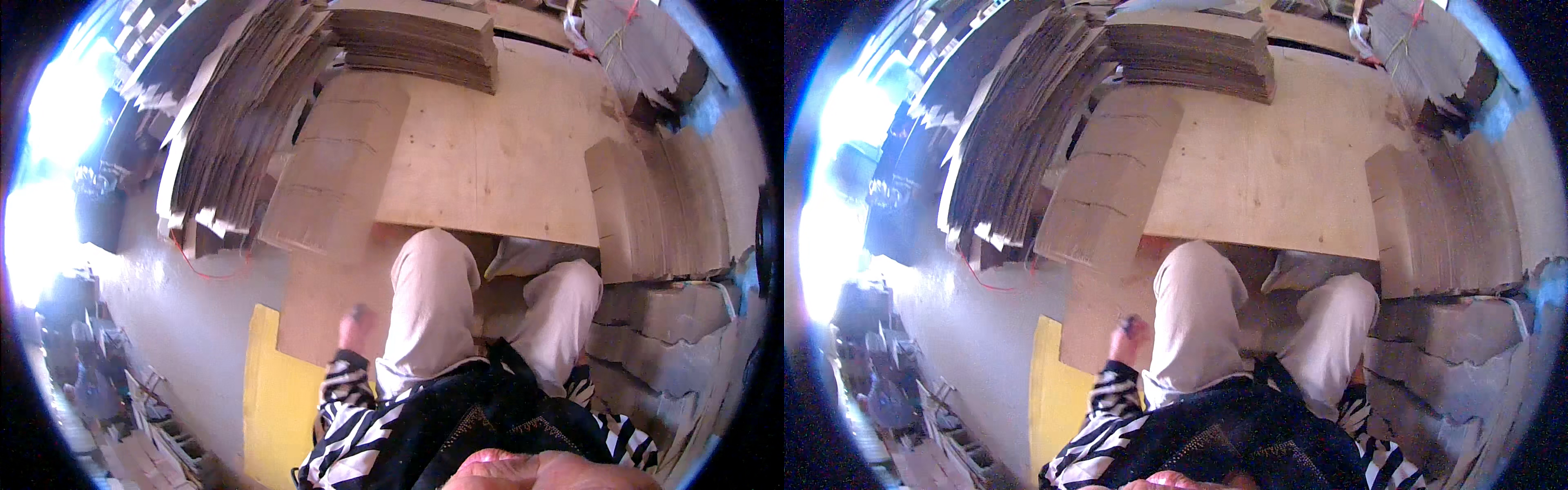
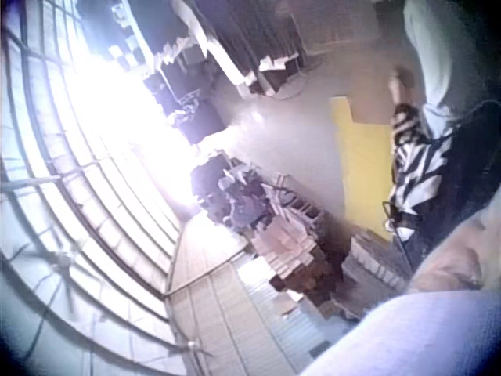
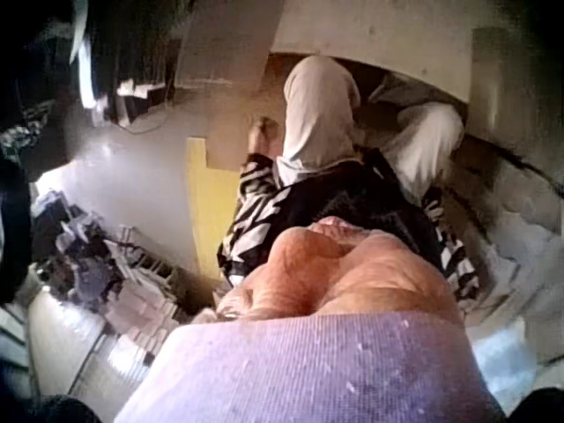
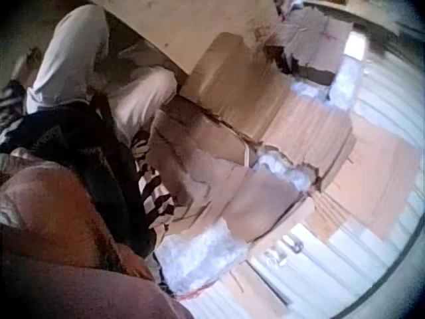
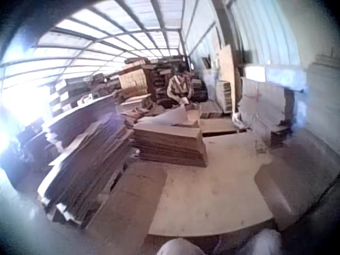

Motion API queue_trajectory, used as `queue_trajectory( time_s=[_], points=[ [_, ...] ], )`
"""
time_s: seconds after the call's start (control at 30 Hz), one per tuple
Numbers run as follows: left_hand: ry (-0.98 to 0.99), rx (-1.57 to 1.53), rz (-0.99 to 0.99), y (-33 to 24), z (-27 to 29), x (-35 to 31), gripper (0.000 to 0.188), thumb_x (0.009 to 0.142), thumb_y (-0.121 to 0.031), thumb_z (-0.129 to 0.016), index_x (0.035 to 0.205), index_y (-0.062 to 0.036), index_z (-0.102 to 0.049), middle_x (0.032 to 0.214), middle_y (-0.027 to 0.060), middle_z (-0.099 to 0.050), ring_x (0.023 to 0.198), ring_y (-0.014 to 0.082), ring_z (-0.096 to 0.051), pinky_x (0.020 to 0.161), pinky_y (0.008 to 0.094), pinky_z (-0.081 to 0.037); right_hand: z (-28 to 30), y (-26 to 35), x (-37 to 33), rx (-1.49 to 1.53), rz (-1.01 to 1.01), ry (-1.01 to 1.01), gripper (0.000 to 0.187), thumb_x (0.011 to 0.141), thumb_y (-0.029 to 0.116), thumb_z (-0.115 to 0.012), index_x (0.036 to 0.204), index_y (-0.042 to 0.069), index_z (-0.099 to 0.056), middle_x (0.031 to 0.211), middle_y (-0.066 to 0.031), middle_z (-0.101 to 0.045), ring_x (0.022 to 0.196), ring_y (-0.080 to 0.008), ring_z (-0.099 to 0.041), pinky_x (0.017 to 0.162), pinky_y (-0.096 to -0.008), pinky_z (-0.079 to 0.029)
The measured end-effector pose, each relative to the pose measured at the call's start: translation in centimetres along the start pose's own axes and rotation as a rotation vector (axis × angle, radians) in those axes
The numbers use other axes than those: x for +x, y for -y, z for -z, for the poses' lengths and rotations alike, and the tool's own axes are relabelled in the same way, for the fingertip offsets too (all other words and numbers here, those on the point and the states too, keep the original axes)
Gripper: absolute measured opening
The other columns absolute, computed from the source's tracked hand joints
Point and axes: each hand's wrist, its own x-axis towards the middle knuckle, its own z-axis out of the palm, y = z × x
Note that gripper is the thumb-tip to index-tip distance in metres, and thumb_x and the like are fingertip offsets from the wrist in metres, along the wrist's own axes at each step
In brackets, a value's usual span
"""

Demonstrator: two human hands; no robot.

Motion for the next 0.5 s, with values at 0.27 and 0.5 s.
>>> queue_trajectory(
  time_s=[0.27, 0.5],
  points=[
    [-0.267, -0.572, -0.378, -18.5, 3.4, 7.1, 0.036, 0.091, -0.055, -0.048, 0.108, -0.0234, -0.055, 0.111, -0.0014, -0.059, 0.109, 0.0201, -0.052, 0.091, 0.0494, -0.041, -0.1, 17.6, -0.9, -0.537, 0.69, -0.123, 0.031, 0.091, 0.001, -0.051, 0.121, -0.002, -0.059, 0.109, -0.0152, -0.067, 0.095, -0.023, -0.064, 0.087, -0.0344, -0.049],
    [-0.081, -0.696, -0.552, -22.6, 1.3, 7.9, 0.036, 0.095, -0.051, -0.044, 0.11, -0.0221, -0.058, 0.109, -0.0038, -0.062, 0.105, 0.0136, -0.054, 0.087, 0.041, -0.039, -12.4, 31.9, -9.8, -0.148, 0.711, 0.267, 0.034, 0.098, 0.01, -0.049, 0.131, 0.006, -0.055, 0.105, -0.0013, -0.063, 0.093, -0.0085, -0.057, 0.083, -0.0237, -0.046]
  ],
)
